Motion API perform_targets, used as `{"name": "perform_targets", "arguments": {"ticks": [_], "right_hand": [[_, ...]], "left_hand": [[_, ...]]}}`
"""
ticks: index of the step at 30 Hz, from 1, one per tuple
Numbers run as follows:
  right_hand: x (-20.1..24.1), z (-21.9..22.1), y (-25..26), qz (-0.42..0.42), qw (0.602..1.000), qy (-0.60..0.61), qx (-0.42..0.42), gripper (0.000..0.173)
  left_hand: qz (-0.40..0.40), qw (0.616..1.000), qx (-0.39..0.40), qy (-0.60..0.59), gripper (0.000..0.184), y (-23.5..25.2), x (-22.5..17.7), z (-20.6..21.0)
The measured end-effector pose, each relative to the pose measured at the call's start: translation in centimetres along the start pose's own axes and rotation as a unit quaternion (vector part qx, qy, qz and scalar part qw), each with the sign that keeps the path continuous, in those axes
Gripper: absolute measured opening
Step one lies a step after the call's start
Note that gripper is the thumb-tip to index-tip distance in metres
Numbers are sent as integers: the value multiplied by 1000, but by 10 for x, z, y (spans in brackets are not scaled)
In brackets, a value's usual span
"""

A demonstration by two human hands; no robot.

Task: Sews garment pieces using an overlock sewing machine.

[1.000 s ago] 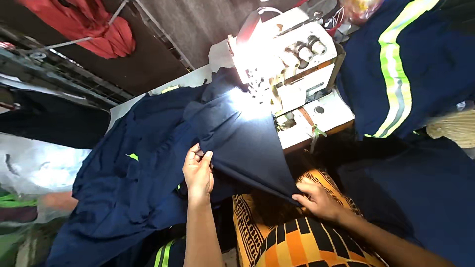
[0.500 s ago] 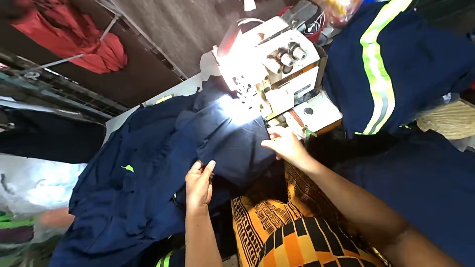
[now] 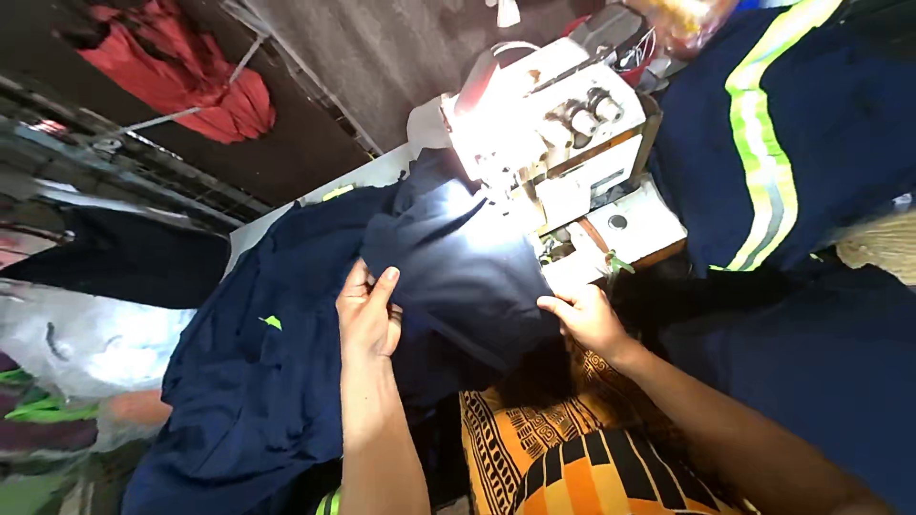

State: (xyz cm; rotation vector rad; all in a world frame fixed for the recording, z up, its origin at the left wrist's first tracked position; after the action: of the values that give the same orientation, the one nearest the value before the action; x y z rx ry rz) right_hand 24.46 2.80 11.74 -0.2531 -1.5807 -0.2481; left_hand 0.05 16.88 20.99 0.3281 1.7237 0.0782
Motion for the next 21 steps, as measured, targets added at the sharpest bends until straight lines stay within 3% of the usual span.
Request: {"name": "perform_targets", "arguments": {"ticks": [6,9,11,15,19,21], "right_hand": [[26,2,56,-72,994,-77,-21,33],[28,5,69,-103,993,-39,-43,41],[26,4,66,-105,993,-35,-35,36],[4,-8,23,-47,998,-49,12,24],[-12,-14,-16,-12,1000,10,3,23],[-13,-14,-24,-15,999,49,0,18]], "left_hand": [[60,996,28,55,52,64,-18,-5],[41,990,-54,125,64,89,-16,-5],[81,966,-111,220,69,85,-20,-8],[241,889,-175,349,60,7,-10,9],[334,874,-101,339,41,-87,54,53],[360,865,-53,346,45,-112,76,72]]}}
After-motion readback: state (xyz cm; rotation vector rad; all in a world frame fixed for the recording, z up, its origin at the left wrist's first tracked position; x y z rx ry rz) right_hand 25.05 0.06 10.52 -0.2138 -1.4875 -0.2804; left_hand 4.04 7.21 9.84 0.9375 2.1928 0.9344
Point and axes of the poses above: each hand's wrist, its own y-axis towards the middle knuckle, its own z-axis out of the palm, x = y × z, the point moved 1 cm from there along y, towards the middle knuckle, and after that the axes turned 11 degrees about y, right-handed, at the moved point
